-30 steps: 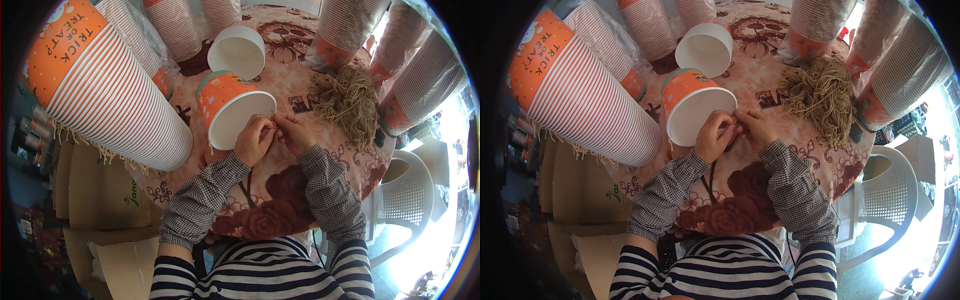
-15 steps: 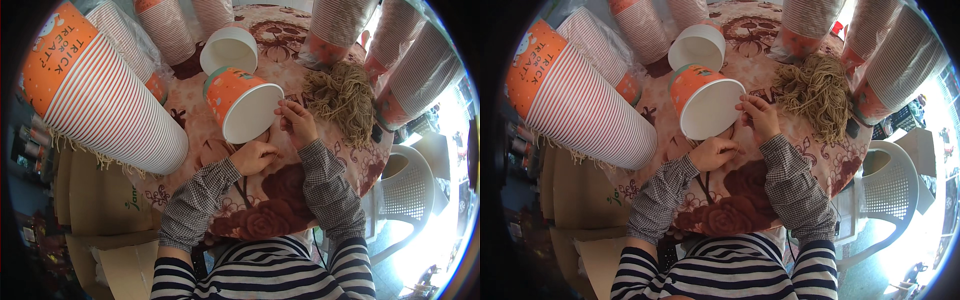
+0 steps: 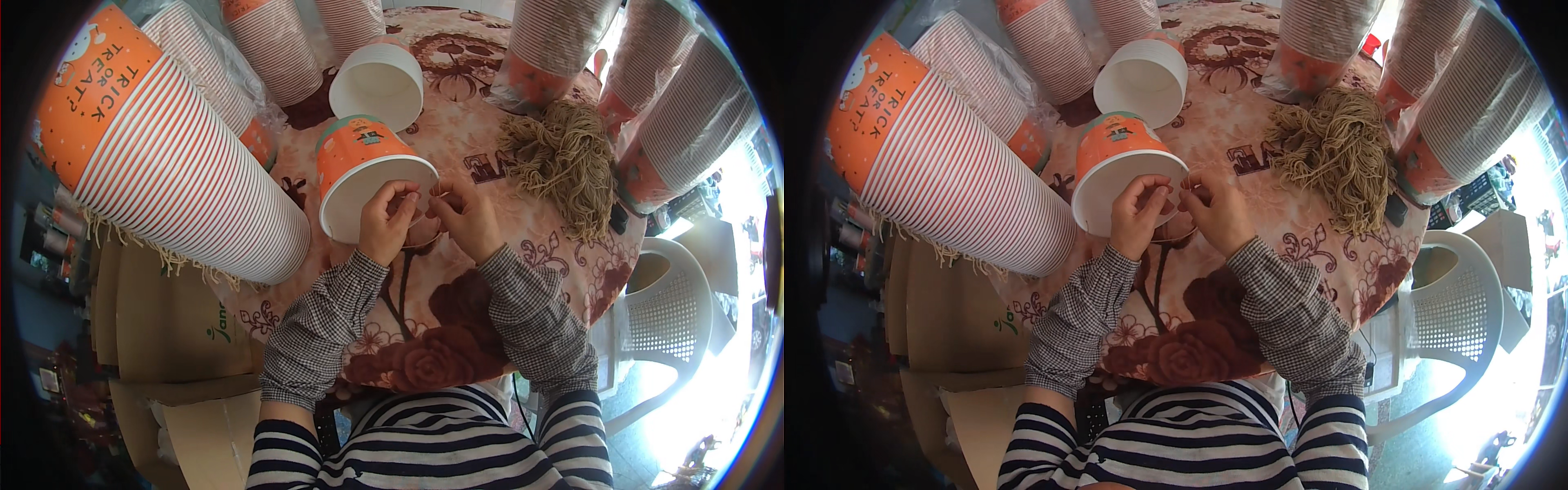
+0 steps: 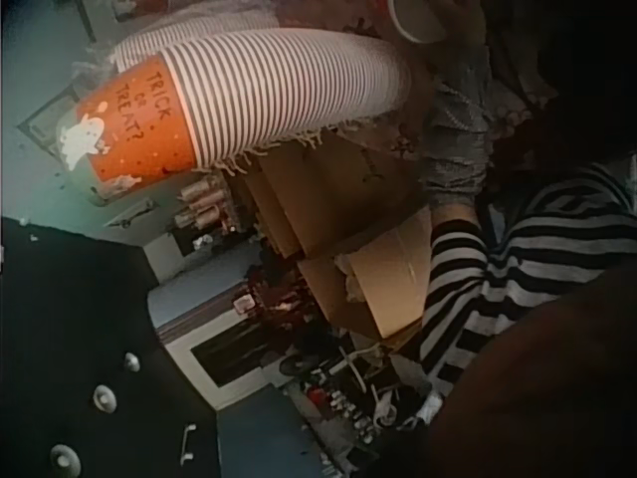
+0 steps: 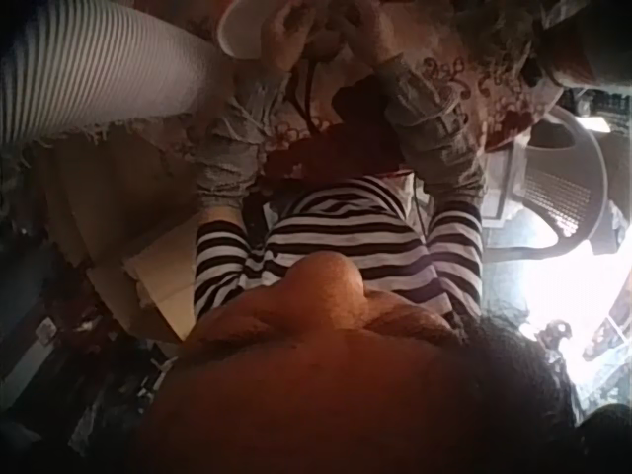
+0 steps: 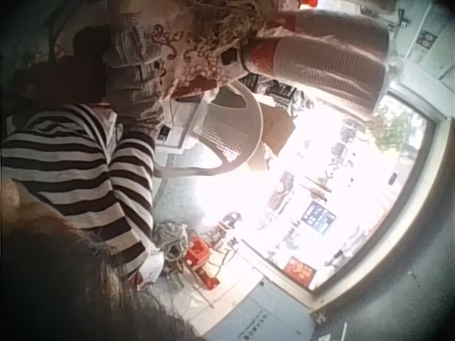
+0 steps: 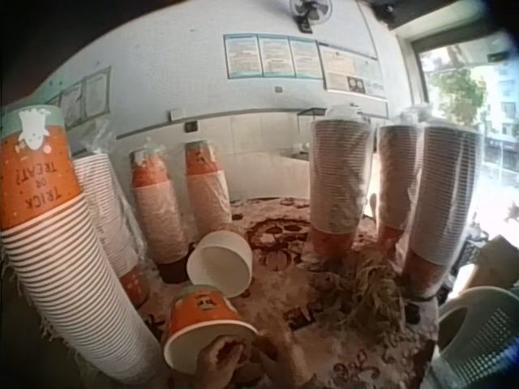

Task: The person is threading a string through a Halloween-themed paper bowl to assemble decorative packaging.

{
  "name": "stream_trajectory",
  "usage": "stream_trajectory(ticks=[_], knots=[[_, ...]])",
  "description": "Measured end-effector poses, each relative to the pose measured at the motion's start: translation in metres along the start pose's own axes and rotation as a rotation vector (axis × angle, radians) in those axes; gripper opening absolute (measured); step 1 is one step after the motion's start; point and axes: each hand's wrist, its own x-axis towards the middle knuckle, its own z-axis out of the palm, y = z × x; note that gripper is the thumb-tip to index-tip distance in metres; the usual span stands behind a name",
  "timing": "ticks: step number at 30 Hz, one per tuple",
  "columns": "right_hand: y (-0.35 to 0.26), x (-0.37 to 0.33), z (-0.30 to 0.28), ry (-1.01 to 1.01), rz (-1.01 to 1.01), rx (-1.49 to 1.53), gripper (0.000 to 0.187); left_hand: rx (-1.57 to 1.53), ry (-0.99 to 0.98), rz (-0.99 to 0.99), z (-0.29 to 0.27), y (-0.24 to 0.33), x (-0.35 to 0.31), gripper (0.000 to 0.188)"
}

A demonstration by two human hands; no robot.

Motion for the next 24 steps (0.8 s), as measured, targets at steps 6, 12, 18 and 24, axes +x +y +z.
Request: stream_trajectory(ticks=[6,12,18,24], knots=[[-0.005,-0.006,0.008,0.074,-0.100,-0.179,0.020,0.024,-0.007,0.098,0.003,-0.001,0.000,0.016],[-0.004,-0.010,0.011,0.097,-0.210,-0.333,0.019,0.024,0.005,0.107,0.006,-0.009,-0.001,0.015],[-0.003,-0.010,0.013,0.075,-0.239,-0.374,0.020,-0.049,-0.003,0.002,0.003,-0.014,0.003,0.013],[0.000,-0.009,0.012,0.035,-0.243,-0.376,0.021,-0.025,0.001,-0.004,0.003,-0.009,0.004,0.010]])
